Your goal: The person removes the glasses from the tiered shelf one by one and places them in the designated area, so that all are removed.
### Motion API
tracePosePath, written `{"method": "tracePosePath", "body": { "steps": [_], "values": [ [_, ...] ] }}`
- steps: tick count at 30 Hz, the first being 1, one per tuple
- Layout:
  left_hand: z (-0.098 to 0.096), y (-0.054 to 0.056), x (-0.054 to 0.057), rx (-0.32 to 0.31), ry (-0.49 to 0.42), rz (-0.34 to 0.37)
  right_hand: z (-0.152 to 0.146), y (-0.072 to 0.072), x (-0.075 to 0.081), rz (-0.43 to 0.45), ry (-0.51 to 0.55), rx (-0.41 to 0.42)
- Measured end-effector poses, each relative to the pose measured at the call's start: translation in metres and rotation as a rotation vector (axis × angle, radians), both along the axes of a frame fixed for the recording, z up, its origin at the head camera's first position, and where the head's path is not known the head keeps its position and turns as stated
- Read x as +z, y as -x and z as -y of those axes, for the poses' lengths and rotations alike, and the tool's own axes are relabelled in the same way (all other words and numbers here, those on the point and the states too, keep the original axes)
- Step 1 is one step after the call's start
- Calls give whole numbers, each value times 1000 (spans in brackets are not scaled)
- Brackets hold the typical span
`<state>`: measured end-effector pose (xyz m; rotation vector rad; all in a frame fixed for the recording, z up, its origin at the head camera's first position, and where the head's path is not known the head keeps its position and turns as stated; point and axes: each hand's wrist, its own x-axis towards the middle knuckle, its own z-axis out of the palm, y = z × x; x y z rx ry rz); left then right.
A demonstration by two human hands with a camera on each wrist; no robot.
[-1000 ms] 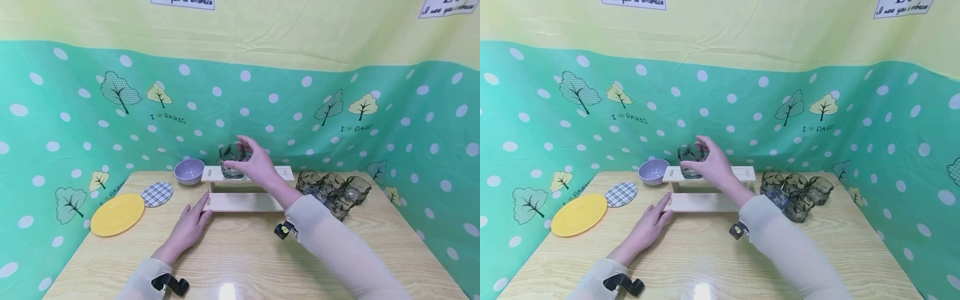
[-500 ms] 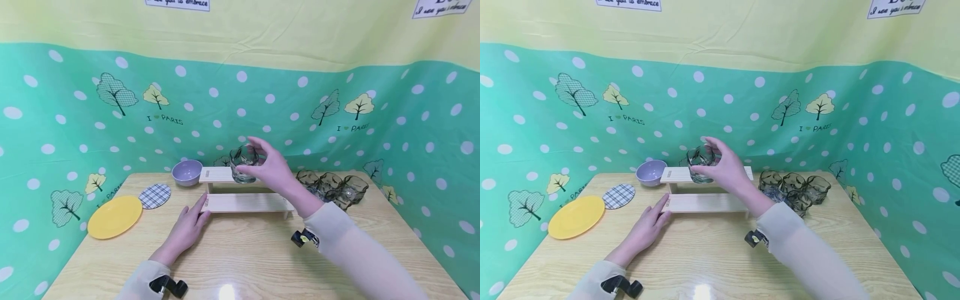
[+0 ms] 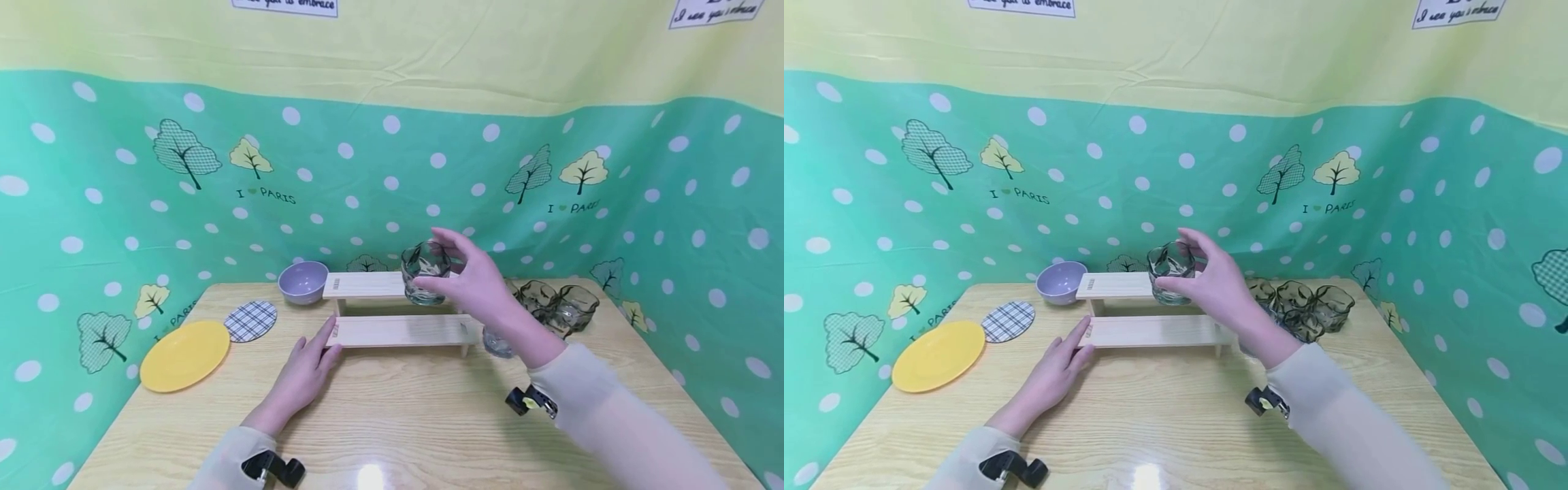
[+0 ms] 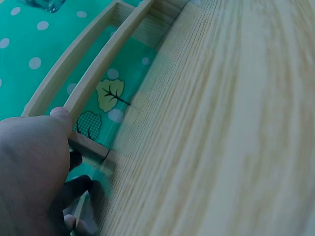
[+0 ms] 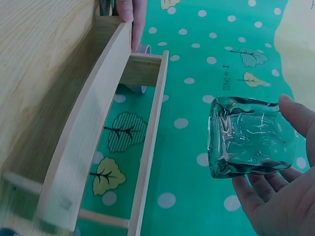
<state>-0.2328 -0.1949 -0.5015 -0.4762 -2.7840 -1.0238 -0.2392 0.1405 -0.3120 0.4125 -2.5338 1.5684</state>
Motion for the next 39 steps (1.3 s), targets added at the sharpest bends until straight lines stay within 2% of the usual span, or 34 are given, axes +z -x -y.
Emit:
{"method": "tracePosePath", "body": {
  "steps": [14,22,39],
  "values": [
    [-1,0,1,-6,-2,-10,-41,-9,-7,9,-68,-67],
    [-1,0,0,-6,-1,-8,-61,-20,-9,20,-68,-89],
    [1,0,0,-6,5,9,-115,-43,-21,45,-160,-215]
  ]
}}
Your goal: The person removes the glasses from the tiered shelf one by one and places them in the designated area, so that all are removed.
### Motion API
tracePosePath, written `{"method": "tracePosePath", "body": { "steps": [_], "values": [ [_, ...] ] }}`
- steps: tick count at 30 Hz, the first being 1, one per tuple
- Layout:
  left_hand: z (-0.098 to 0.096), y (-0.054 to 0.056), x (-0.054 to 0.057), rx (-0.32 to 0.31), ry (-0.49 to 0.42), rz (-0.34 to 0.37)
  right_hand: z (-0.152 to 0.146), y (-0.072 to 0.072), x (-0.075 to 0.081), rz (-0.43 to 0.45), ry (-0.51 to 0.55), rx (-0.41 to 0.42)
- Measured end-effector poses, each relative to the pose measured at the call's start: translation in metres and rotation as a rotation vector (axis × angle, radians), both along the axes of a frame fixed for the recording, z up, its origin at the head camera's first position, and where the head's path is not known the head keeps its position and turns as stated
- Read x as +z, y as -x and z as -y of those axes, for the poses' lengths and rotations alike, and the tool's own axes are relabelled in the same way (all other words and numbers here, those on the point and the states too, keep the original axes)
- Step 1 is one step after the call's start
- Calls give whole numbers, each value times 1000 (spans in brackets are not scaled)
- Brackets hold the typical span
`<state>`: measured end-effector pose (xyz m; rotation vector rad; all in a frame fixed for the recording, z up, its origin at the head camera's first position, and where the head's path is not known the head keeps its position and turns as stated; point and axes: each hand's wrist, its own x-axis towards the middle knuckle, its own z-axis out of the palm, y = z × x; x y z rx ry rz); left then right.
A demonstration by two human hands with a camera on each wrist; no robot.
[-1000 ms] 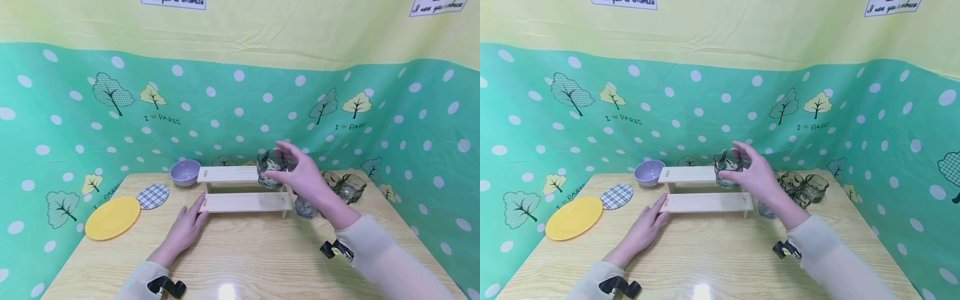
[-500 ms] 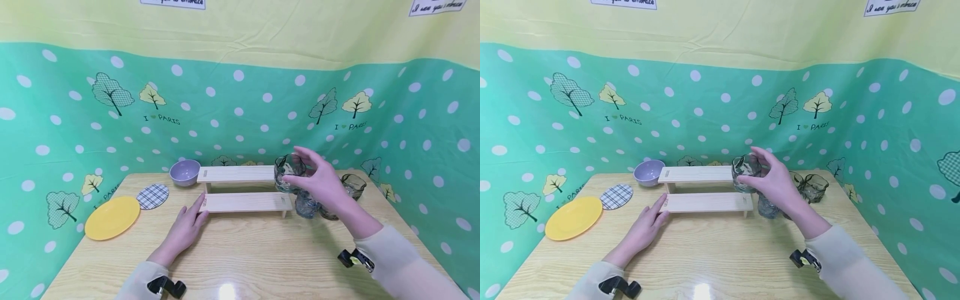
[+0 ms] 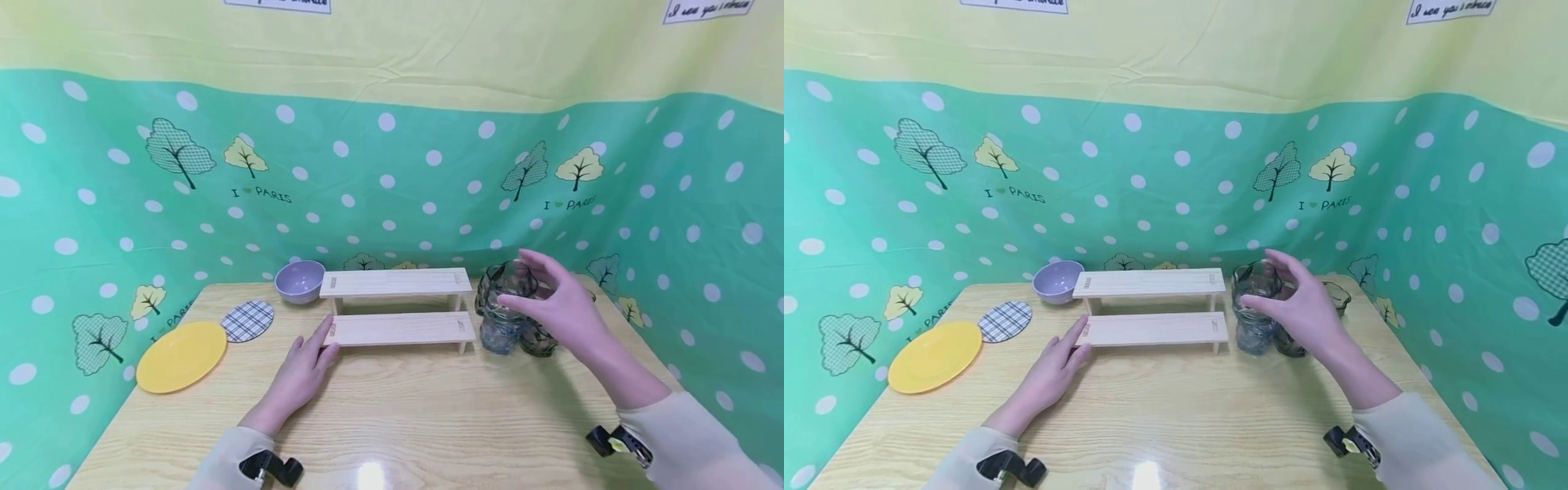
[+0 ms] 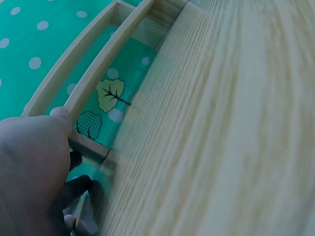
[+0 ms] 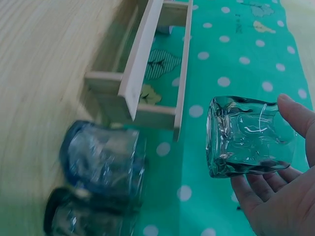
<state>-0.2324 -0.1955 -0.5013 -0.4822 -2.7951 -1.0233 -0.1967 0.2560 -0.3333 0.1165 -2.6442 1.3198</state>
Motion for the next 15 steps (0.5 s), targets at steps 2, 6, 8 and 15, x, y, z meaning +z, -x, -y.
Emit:
{"method": "tracePosePath", "body": {
  "steps": [2,6,8,15],
  "values": [
    [0,1,-1,0,-2,8,-9,-3,-2,0,-11,-23],
    [0,2,-1,-2,-4,9,-26,-9,-4,8,-12,-59],
    [0,2,-1,-2,-4,8,-33,-13,-4,15,-3,-71],
    [0,2,0,-7,-2,6,-60,-21,-10,29,-20,-124]
  ]
}}
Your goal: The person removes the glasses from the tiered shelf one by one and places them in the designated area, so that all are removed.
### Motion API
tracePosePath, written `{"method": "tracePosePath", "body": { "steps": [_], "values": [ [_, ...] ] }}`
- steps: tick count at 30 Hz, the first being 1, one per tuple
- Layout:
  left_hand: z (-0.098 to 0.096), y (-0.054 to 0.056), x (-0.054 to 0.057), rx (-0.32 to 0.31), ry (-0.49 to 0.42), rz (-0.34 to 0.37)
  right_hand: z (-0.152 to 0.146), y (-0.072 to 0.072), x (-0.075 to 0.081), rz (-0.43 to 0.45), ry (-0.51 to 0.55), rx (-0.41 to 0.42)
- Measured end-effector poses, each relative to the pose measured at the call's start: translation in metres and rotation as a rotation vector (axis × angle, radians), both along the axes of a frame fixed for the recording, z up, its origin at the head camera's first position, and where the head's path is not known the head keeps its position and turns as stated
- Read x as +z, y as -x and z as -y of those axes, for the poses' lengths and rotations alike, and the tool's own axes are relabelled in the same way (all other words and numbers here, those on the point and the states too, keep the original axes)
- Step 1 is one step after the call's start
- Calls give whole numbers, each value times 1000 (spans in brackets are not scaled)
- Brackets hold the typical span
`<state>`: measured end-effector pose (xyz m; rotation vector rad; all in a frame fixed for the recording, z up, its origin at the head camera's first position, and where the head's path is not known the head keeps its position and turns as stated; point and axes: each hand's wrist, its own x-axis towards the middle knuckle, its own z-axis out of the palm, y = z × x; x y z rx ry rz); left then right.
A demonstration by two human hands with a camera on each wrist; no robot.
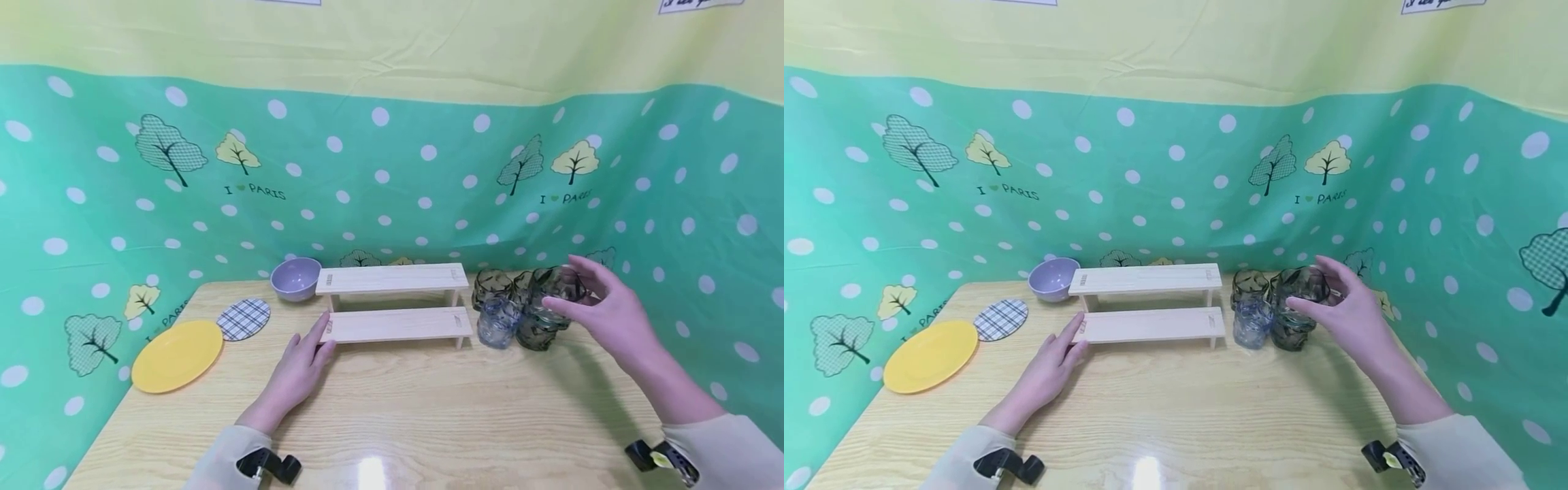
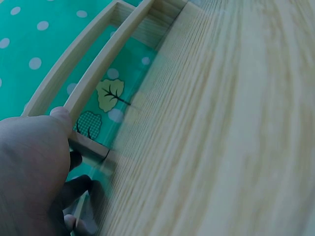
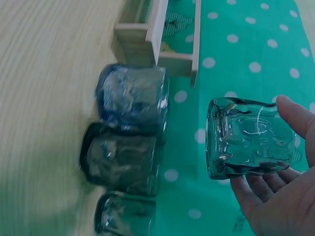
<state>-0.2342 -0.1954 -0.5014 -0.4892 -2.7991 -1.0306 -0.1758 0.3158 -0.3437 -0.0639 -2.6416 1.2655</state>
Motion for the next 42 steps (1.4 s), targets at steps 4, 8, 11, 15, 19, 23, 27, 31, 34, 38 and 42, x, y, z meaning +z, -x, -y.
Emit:
{"method": "tracePosePath", "body": {
  "steps": [4,8,11,15,19,23,27,31,34,38,42],
  "values": [
    [1,-1,1,3,-1,-2,-14,-1,-6,16,10,-29],
    [1,-1,1,-1,-4,-10,-28,-4,-10,39,14,-64],
    [1,0,0,-6,-6,-16,-39,-8,-14,56,10,-94],
    [0,1,0,-6,-5,-19,-54,-13,-20,66,7,-111],
    [0,1,0,-3,-1,-20,-66,-17,-28,76,-15,-117],
    [0,2,-1,-3,2,-22,-75,-20,-36,100,-29,-122],
    [0,2,-1,-3,1,-22,-80,-21,-44,130,-16,-126],
    [1,2,-1,-3,2,-22,-84,-19,-53,153,-17,-124],
    [0,2,0,-3,1,-24,-85,-16,-61,173,-25,-130],
    [0,2,0,-1,1,-18,-86,-11,-71,200,-20,-140],
    [0,1,1,0,-1,-16,-86,-8,-78,207,-4,-143]
  ]
}}
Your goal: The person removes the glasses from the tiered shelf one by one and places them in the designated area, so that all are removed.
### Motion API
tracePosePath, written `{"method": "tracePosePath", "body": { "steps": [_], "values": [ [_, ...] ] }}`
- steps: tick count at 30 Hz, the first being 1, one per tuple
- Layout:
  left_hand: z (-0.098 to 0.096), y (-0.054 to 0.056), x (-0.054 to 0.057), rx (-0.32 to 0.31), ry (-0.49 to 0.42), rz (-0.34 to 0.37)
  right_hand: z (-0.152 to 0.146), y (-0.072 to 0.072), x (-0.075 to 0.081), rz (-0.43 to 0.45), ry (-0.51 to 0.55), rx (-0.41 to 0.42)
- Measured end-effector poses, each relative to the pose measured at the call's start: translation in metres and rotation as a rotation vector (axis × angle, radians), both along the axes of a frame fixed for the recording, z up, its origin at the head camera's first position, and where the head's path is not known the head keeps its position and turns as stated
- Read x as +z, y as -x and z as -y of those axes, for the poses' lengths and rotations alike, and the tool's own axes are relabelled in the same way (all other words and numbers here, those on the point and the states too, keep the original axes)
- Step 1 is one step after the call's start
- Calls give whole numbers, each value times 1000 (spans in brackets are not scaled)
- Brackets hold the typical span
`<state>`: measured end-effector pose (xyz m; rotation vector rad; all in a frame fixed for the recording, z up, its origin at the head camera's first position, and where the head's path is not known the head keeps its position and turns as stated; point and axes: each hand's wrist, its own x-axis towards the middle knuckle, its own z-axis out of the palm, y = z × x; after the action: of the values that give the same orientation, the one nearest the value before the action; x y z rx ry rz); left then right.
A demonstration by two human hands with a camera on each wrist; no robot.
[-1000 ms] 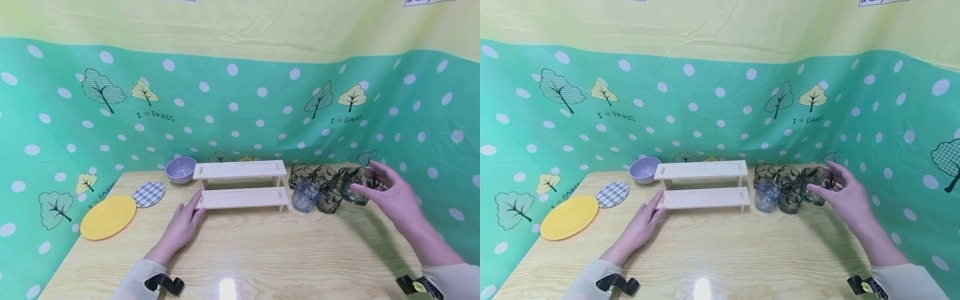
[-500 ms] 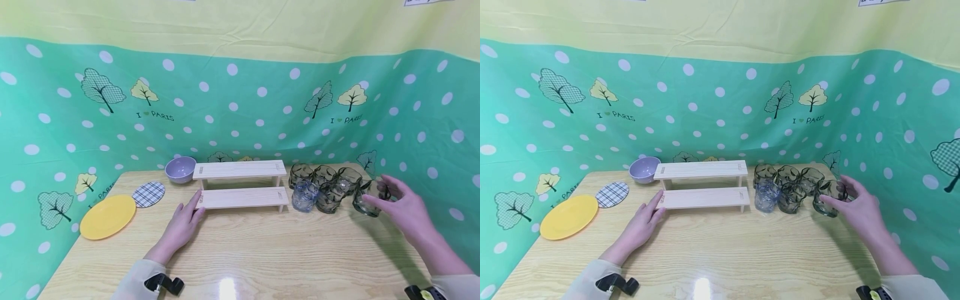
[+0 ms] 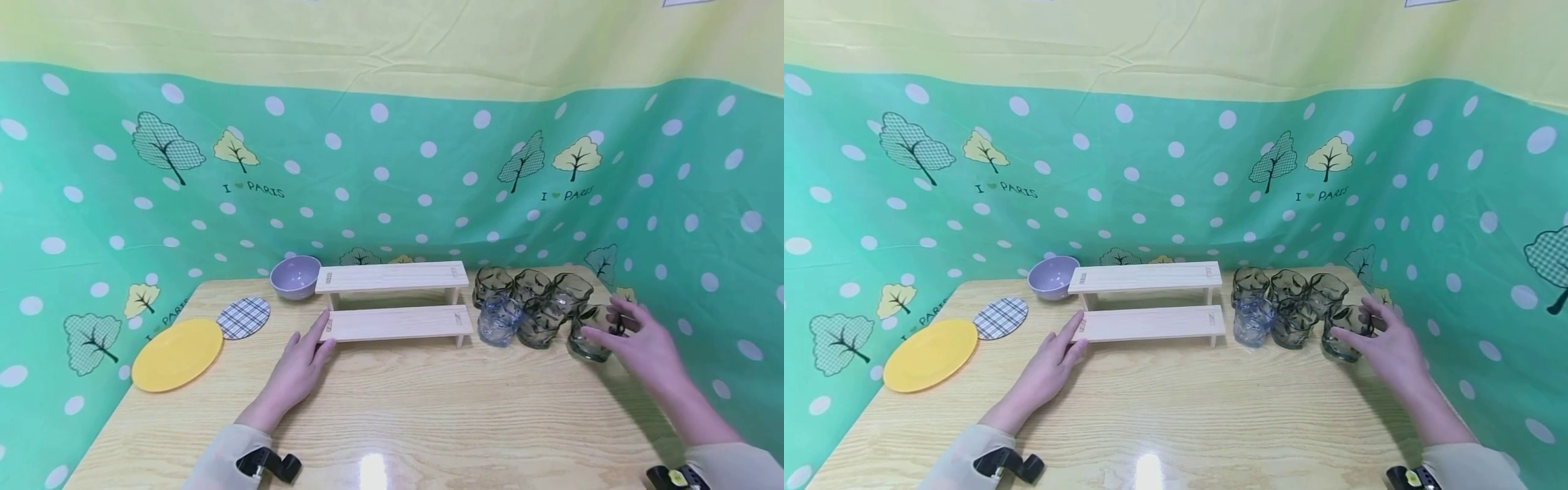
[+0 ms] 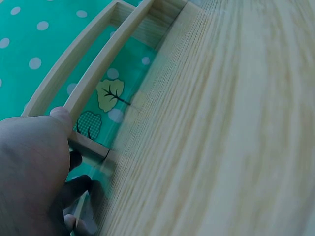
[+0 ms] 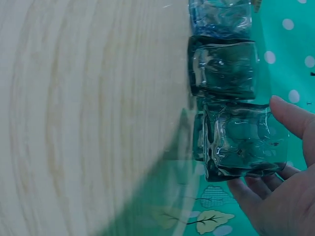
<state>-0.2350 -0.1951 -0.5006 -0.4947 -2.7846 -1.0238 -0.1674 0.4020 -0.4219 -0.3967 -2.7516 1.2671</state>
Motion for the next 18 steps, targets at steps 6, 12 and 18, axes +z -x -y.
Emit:
{"method": "tracePosePath", "body": {
  "steps": [6,12,18],
  "values": [
    [0,0,1,-3,2,2,-3,5,-9,7,6,1],
    [-1,0,1,-8,-3,-8,-4,9,-14,20,-14,-20],
    [-1,0,1,-6,0,7,-5,14,-18,3,38,-1]
  ]
}}
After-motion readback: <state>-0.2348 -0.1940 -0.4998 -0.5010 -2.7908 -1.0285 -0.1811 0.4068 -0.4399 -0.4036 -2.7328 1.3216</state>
